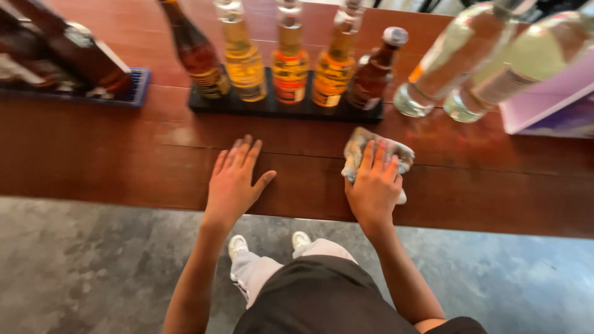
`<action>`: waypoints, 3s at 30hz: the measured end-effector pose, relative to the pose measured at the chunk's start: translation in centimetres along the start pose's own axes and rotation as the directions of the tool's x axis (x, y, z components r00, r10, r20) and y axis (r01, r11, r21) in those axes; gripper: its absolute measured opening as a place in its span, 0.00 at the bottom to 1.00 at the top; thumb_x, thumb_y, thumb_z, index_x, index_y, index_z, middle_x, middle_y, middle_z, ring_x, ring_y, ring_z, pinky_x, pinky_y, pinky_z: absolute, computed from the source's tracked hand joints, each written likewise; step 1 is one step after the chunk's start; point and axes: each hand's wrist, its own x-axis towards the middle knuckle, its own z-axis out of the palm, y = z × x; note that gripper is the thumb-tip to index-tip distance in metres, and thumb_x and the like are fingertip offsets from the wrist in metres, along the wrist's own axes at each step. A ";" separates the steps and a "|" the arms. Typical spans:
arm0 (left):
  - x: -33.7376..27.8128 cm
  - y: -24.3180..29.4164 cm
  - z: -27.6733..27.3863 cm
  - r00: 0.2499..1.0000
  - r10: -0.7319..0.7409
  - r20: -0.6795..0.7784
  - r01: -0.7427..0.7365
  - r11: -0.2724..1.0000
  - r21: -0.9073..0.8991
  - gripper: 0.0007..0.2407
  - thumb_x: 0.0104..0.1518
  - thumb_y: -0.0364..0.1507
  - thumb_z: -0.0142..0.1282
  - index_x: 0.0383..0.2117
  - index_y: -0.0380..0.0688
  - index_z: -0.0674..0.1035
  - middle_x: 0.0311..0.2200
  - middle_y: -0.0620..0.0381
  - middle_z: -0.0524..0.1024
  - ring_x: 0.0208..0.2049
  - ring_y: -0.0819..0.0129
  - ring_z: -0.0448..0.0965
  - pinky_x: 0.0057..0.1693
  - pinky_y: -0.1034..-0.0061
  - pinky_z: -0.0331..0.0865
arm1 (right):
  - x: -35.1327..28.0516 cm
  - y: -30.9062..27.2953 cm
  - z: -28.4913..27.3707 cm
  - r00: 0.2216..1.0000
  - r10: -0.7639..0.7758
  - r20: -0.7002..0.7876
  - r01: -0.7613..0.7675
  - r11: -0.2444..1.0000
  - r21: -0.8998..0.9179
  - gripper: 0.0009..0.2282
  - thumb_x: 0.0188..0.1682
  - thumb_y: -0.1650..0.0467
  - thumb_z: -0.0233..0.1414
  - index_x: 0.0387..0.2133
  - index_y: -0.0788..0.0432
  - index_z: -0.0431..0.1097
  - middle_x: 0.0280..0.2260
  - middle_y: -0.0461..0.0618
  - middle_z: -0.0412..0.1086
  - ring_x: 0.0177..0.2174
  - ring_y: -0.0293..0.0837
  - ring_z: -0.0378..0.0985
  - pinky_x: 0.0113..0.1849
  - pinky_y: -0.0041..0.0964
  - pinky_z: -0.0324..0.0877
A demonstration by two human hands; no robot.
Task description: The person is wiping various surfaces in a restaurant environment including a door handle, an air conditioner, and a bar counter with a cloth.
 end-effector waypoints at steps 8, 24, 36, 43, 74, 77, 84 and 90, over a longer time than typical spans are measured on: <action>-2.3 -3.8 -0.5 0.950 0.235 -0.208 -0.245 0.969 -0.022 0.21 0.66 0.44 0.44 0.63 0.54 0.70 0.62 0.58 0.70 0.63 0.64 0.69 0.69 0.64 0.56 | 3.0 -12.1 -2.5 1.000 0.006 -0.018 -0.006 1.000 -0.009 0.36 0.33 0.54 0.59 0.56 0.60 0.69 0.53 0.60 0.71 0.45 0.63 0.77 0.28 0.46 0.78; -0.2 -9.8 -5.6 0.891 0.291 -0.350 -0.439 0.749 -0.496 0.16 0.63 0.26 0.51 0.56 0.39 0.72 0.55 0.46 0.71 0.60 0.48 0.70 0.64 0.56 0.61 | -1.0 -21.6 -9.5 0.966 -0.113 -0.231 0.203 0.887 0.415 0.20 0.50 0.58 0.49 0.55 0.45 0.71 0.58 0.43 0.69 0.60 0.55 0.66 0.55 0.55 0.61; -0.5 -9.6 -3.4 0.935 0.338 0.105 -0.311 0.926 -0.211 0.32 0.66 0.48 0.43 0.71 0.42 0.54 0.71 0.42 0.52 0.73 0.48 0.46 0.71 0.41 0.37 | -5.9 -5.0 -6.9 0.983 0.158 0.093 -0.183 0.869 0.460 0.23 0.45 0.64 0.56 0.58 0.43 0.71 0.62 0.38 0.67 0.65 0.52 0.58 0.62 0.49 0.49; -0.2 -10.0 -2.7 0.962 0.271 -0.043 -0.269 0.905 -0.329 0.33 0.66 0.49 0.42 0.71 0.37 0.55 0.71 0.39 0.51 0.72 0.44 0.46 0.70 0.40 0.39 | 1.7 -16.1 -7.5 0.998 0.062 -0.032 -0.057 0.990 0.128 0.26 0.44 0.58 0.56 0.60 0.41 0.67 0.60 0.46 0.68 0.51 0.69 0.71 0.48 0.64 0.61; -2.2 -36.3 -10.4 0.903 0.426 0.054 -0.422 0.903 -0.076 0.26 0.62 0.43 0.46 0.67 0.49 0.63 0.68 0.56 0.61 0.70 0.60 0.58 0.70 0.46 0.47 | 2.4 -37.5 -11.1 0.987 -0.144 0.074 0.078 0.822 0.564 0.27 0.46 0.58 0.50 0.62 0.45 0.65 0.64 0.41 0.62 0.65 0.58 0.53 0.60 0.62 0.46; -1.6 -39.5 -10.2 0.868 0.479 0.129 -0.486 0.873 0.028 0.30 0.64 0.52 0.39 0.70 0.52 0.59 0.71 0.57 0.56 0.71 0.62 0.54 0.70 0.43 0.47 | 1.9 -41.2 -11.9 0.964 -0.257 0.069 0.177 0.812 0.556 0.26 0.51 0.53 0.44 0.65 0.39 0.61 0.67 0.35 0.58 0.67 0.56 0.50 0.61 0.65 0.40; 0.7 -43.4 -10.6 0.775 0.596 0.210 -0.612 0.790 0.019 0.32 0.62 0.57 0.32 0.71 0.58 0.55 0.74 0.66 0.48 0.73 0.69 0.46 0.74 0.52 0.37 | -1.0 -36.8 -15.1 0.952 -0.298 0.073 0.176 0.724 0.667 0.23 0.52 0.55 0.46 0.61 0.39 0.66 0.62 0.35 0.65 0.64 0.51 0.60 0.60 0.51 0.48; 0.2 -43.3 -10.5 0.782 0.593 0.195 -0.606 0.795 0.011 0.32 0.63 0.54 0.36 0.71 0.54 0.56 0.73 0.61 0.49 0.73 0.66 0.47 0.73 0.51 0.37 | -0.6 -35.9 -12.3 0.989 -0.111 0.099 0.047 0.865 0.500 0.25 0.45 0.58 0.53 0.59 0.37 0.69 0.62 0.31 0.66 0.65 0.48 0.60 0.59 0.50 0.55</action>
